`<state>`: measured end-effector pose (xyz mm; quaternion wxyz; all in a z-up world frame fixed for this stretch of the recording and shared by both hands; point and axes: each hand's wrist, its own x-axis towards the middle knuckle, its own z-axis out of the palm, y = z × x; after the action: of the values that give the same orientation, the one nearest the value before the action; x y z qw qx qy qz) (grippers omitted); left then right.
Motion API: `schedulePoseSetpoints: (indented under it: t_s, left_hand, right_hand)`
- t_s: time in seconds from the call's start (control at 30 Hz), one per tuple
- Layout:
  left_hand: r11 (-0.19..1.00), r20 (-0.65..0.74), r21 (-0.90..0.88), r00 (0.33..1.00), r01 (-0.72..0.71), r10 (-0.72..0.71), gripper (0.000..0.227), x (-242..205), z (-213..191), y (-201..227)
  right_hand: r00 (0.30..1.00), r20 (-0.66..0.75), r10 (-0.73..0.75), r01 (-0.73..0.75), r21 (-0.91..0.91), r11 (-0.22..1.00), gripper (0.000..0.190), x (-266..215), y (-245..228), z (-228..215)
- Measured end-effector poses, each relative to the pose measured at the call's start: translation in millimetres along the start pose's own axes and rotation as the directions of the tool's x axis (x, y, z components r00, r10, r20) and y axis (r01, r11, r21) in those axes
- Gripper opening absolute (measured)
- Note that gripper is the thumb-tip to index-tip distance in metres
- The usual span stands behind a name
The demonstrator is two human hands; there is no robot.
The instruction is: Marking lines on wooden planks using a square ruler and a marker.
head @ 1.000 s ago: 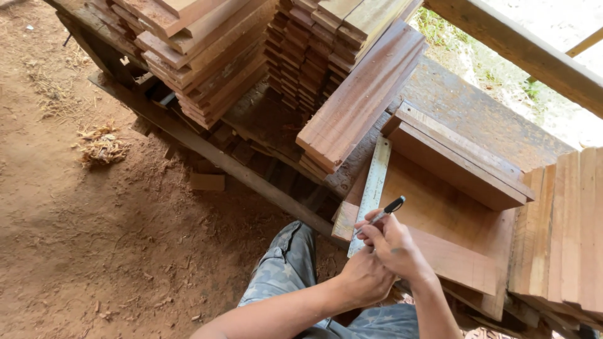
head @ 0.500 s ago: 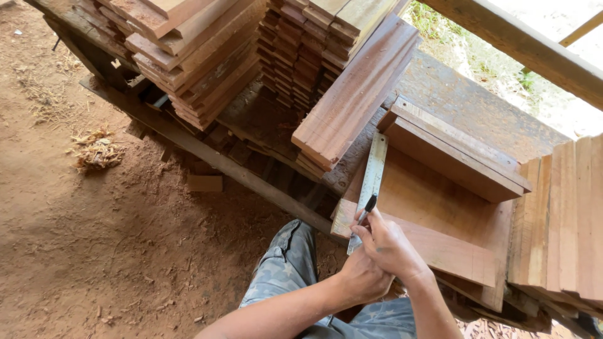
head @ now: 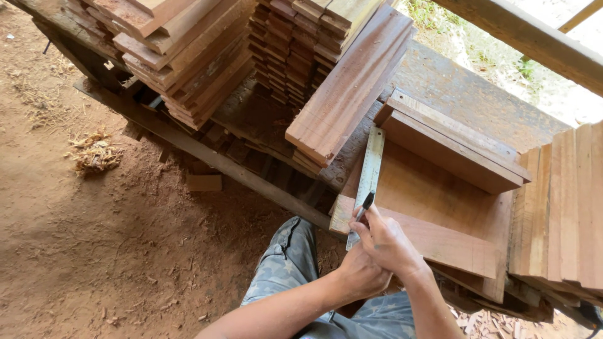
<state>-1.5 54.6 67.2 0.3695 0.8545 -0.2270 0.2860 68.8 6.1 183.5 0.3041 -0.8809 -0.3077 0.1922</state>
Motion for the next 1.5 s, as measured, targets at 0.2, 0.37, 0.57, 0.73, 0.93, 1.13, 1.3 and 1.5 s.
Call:
schedulePoseSetpoints:
  t_s: [0.2,0.37,0.57,0.73,0.93,1.13,1.3,1.5]
  left_hand:
    - [0.999,-0.027,-0.033,1.000,0.006,-0.007,0.016,7.8,-8.6,3.6]
    - [0.999,-0.072,-0.048,0.997,0.022,-0.025,0.014,4.6,-0.9,1.6]
    - [0.998,-0.086,0.051,0.995,-0.047,0.051,0.014,3.7,-3.7,0.6]
    - [0.991,-0.098,0.088,0.989,-0.098,0.106,0.017,12.4,-20.0,6.4]
    - [0.998,0.015,-0.014,0.998,0.053,-0.053,0.022,26.8,-36.7,15.6]
    - [0.996,0.055,0.055,0.996,0.069,-0.072,0.021,24.5,-31.8,15.5]
    - [0.994,0.065,0.078,0.995,0.071,-0.076,0.020,26.4,-35.0,16.6]
    - [0.995,0.056,0.080,0.997,0.055,-0.060,0.018,24.8,-33.9,15.5]
  right_hand:
    - [0.999,-0.042,-0.001,0.001,0.008,1.000,0.017,2.8,0.6,0.2]
    - [1.000,0.021,-0.005,0.006,-0.039,0.999,0.017,3.9,4.2,2.6]
    - [0.999,-0.020,-0.027,0.026,-0.058,0.998,0.021,8.4,7.0,1.8]
    - [0.991,-0.110,-0.074,0.056,-0.160,0.985,0.023,26.3,16.9,6.8]
    - [0.983,-0.180,-0.017,-0.009,-0.144,0.990,0.017,55.3,30.0,6.2]
    - [0.988,-0.145,-0.051,0.026,-0.169,0.985,0.017,61.6,46.2,10.4]
    - [0.974,-0.226,0.016,-0.013,0.015,1.000,0.019,48.5,36.2,3.9]
    - [0.968,-0.251,-0.008,0.009,0.003,1.000,0.022,46.2,38.2,7.9]
